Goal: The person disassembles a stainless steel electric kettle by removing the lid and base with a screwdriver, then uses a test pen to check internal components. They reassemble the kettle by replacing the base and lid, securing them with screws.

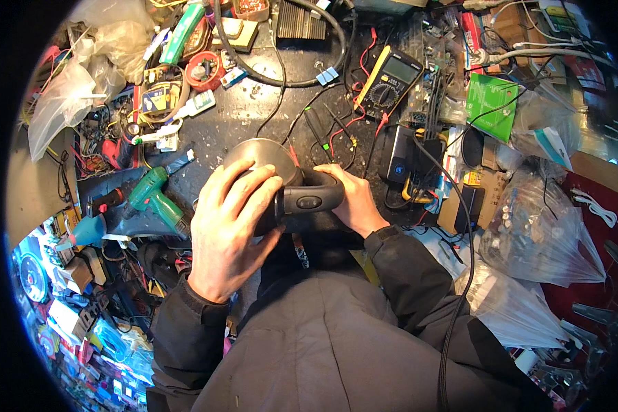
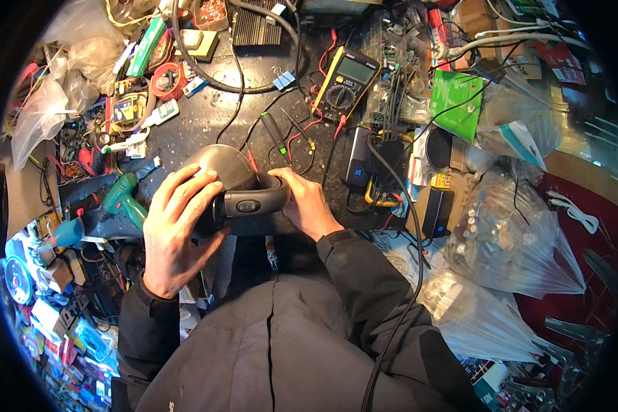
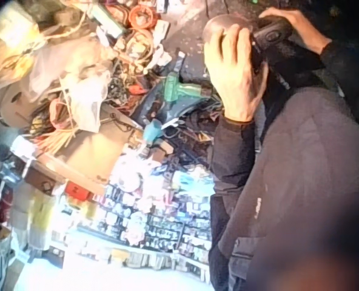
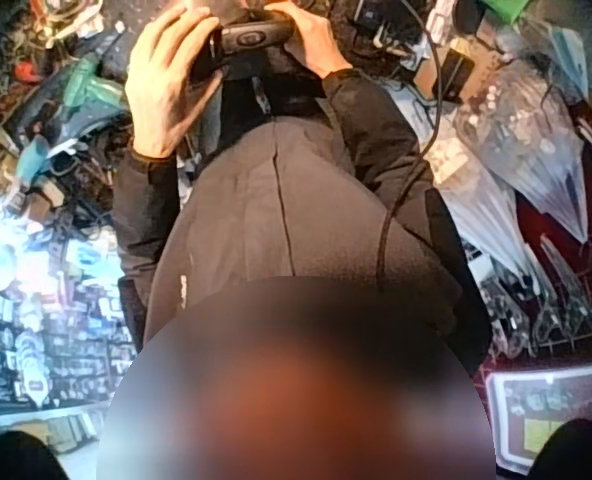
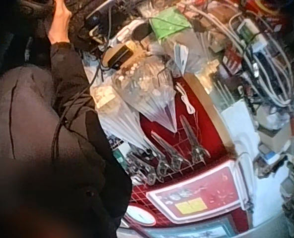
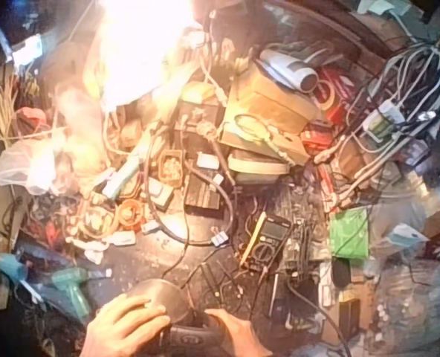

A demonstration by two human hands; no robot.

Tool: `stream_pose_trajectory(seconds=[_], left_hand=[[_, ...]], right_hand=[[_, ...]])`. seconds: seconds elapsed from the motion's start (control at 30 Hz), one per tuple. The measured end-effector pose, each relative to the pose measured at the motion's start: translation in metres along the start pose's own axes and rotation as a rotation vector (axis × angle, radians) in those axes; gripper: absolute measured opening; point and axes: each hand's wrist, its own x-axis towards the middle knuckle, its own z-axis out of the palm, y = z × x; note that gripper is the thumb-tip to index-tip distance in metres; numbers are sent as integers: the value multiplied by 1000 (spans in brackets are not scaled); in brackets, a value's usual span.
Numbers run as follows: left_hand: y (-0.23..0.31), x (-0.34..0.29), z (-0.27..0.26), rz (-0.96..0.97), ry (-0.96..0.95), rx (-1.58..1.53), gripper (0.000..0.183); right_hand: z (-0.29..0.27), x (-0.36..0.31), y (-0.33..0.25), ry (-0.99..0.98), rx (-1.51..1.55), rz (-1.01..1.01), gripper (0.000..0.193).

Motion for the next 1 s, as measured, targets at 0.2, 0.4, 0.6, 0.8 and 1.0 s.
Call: stream_pose_trajectory(seconds=[0.2,0.4,0.6,0.8,1.0], left_hand=[[4,-2,6,12,55,30,75],[4,-7,2,-60,90,38,72],[0,-5,-2,-112,126,43,75],[-5,-20,-6,-118,127,10,84],[-7,-120,16,-360,590,-201,22]], right_hand=[[8,-2,2,22,41,7,43],[15,19,0,-24,97,16,56],[12,42,-1,-91,123,-22,60],[-4,31,-13,-49,184,135,59],[-16,4,-2,12,-30,182,22]])
